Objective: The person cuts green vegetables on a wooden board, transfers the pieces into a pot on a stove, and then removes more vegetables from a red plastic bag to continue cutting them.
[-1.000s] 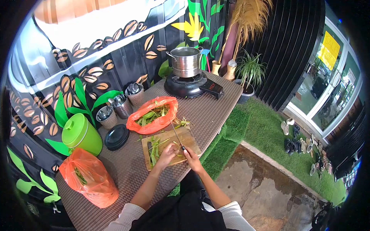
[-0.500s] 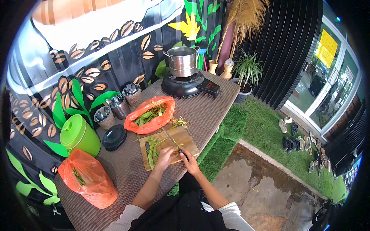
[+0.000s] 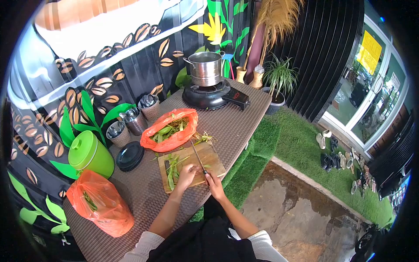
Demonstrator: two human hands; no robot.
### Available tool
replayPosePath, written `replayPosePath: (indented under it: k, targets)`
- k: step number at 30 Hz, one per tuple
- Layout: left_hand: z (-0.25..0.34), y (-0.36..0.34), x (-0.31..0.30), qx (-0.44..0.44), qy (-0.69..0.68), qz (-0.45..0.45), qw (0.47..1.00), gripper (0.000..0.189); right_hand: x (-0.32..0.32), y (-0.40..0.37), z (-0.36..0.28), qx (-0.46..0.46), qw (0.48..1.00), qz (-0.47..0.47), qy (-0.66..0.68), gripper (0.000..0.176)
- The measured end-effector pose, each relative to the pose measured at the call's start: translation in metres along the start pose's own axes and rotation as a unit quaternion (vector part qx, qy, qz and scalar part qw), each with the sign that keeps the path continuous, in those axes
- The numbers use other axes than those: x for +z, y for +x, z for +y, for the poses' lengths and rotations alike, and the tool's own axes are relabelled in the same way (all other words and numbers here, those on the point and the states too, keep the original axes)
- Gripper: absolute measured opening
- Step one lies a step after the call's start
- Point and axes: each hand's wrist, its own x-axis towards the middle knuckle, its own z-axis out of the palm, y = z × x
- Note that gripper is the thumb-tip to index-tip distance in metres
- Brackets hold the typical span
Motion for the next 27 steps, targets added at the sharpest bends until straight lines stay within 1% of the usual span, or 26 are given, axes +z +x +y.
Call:
replayPosePath:
  k: [2,6,8,9,11,12,14,15,17,18,20,21,23,24,26,27]
  targets:
    - [0.010,-0.002,0.002,0.021,0.052,-0.009,0.998,0.016,0.004,0.000,0.002,0.004,1.000,0.009,0.013,0.031]
    - [0.009,0.000,0.002,0.039,0.037,-0.017,0.998,0.014,0.008,0.001,-0.006,0.027,0.998,0.017,0.051,0.033]
    - [0.010,-0.002,0.003,-0.015,-0.087,-0.047,0.995,0.014,0.006,0.002,-0.013,0.074,0.993,0.010,0.086,0.036]
    - [0.008,-0.002,0.003,-0.015,-0.086,-0.046,0.995,0.014,0.004,0.004,-0.013,0.074,0.993,0.010,0.086,0.036]
    - [0.004,-0.002,0.006,-0.049,-0.219,-0.065,0.972,0.017,0.000,0.008,-0.013,0.064,0.994,-0.018,0.090,0.037]
    - [0.004,-0.003,0.006,-0.049,-0.220,-0.065,0.972,0.017,0.000,0.010,-0.016,0.065,0.994,-0.017,0.090,0.037]
    - [0.006,-0.004,0.006,-0.084,-0.256,-0.087,0.959,0.018,0.001,0.012,-0.022,0.055,0.994,0.005,0.097,0.037]
    - [0.006,-0.004,0.007,-0.084,-0.257,-0.088,0.959,0.018,0.000,0.013,-0.017,0.055,0.994,0.005,0.096,0.037]
    - [0.007,-0.005,0.010,-0.078,-0.278,-0.079,0.954,0.018,-0.002,0.017,-0.007,0.019,0.998,0.016,0.058,0.035]
    - [0.010,-0.007,0.010,-0.078,-0.279,-0.079,0.954,0.018,-0.002,0.017,-0.007,0.019,0.998,0.016,0.058,0.035]
    - [0.015,-0.010,0.010,-0.110,-0.265,-0.071,0.955,0.021,-0.001,0.017,-0.008,-0.019,0.999,0.024,0.014,0.034]
    - [0.015,-0.009,0.009,-0.110,-0.265,-0.070,0.955,0.021,-0.002,0.018,-0.008,-0.019,0.999,0.023,0.014,0.034]
    - [0.014,-0.007,0.009,-0.172,-0.277,0.006,0.945,0.024,-0.005,0.018,-0.009,-0.038,0.998,0.007,-0.044,0.033]
    - [0.009,-0.006,0.007,-0.172,-0.278,0.007,0.945,0.024,-0.005,0.018,-0.013,-0.037,0.998,0.006,-0.044,0.033]
    - [-0.001,-0.003,0.003,-0.164,-0.343,-0.038,0.924,0.024,-0.006,0.017,-0.023,-0.029,0.994,-0.028,-0.104,0.032]
    - [-0.006,0.000,0.004,-0.164,-0.343,-0.039,0.924,0.024,-0.006,0.018,-0.022,-0.030,0.994,-0.028,-0.104,0.032]
